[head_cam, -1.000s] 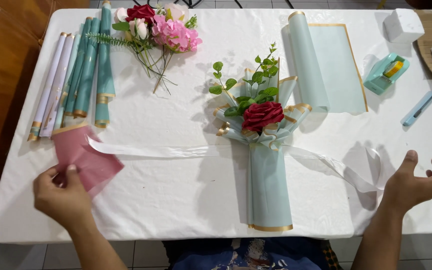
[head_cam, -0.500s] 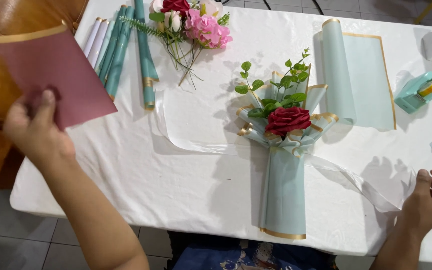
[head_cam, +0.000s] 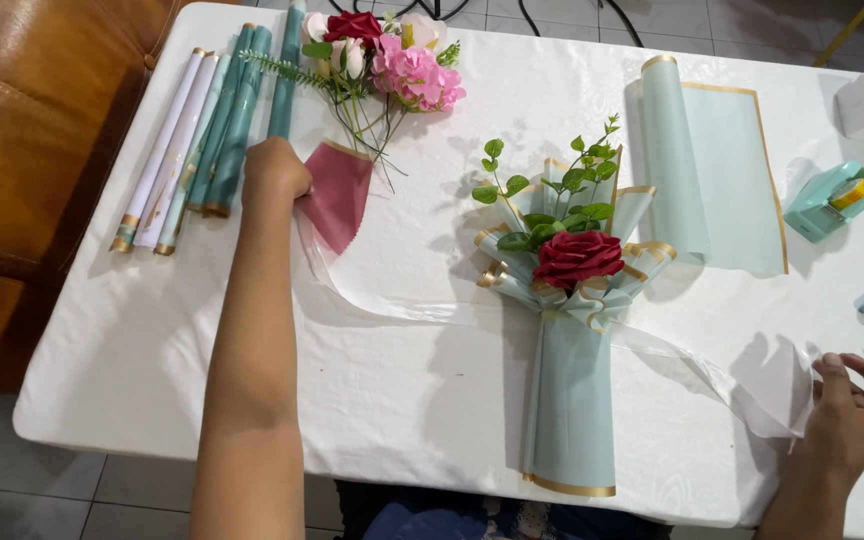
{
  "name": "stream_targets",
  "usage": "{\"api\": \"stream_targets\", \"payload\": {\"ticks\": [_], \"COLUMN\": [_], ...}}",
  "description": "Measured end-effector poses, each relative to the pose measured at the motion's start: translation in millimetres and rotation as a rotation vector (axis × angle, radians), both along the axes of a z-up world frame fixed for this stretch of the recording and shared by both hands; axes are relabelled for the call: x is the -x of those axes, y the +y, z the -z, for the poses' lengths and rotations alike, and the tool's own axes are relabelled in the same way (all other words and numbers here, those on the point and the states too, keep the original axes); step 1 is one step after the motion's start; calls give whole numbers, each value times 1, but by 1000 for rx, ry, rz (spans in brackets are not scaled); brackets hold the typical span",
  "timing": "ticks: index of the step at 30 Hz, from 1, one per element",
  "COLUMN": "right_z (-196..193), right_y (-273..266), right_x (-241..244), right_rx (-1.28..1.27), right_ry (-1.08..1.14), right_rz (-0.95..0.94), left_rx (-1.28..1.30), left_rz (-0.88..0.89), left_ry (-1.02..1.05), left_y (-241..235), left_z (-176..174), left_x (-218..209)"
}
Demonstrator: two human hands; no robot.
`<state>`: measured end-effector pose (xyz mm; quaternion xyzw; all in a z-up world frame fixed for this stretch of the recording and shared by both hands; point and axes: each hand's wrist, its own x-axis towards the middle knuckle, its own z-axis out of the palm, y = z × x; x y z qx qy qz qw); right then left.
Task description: The person wraps a white ribbon around a bouquet of flowers that is already wrapped in light blue paper. They tie the ribbon into a neat bow and adjust the loops to finish the presentation.
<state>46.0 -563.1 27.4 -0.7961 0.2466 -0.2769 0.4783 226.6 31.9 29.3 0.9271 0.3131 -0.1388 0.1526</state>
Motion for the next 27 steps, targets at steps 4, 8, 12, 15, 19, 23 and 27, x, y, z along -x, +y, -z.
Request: {"api": "stream_targets", "payload": {"ticks": [4,8,12,15,19,23,27], "right_z": [4,-4,1,-1,0,-2,3], "right_y": [-5,3,-1,0,0,0,-4], "right_x": [-1,0,1,2,0,1,1], "right_rx": [-15,-92,-40,-39,-67,-29,-40], "right_ry": [37,109,50,44,65,75,136], "right_rz": [-38,23,-33,-35,-22,-53,-36], "left_rx": [54,41,70,87,143,46,-46], "left_rz": [-82,-91,-129,-143,-141,-51,-115], "left_ry": [68,56,27,11,-253,-551,-610], "left_y": [8,12,11,10,-14,35,68], "left_z": [-22,-16,-13,-15,-65,-47,-65], "left_x": [22,25,27,33,75,111,173]}}
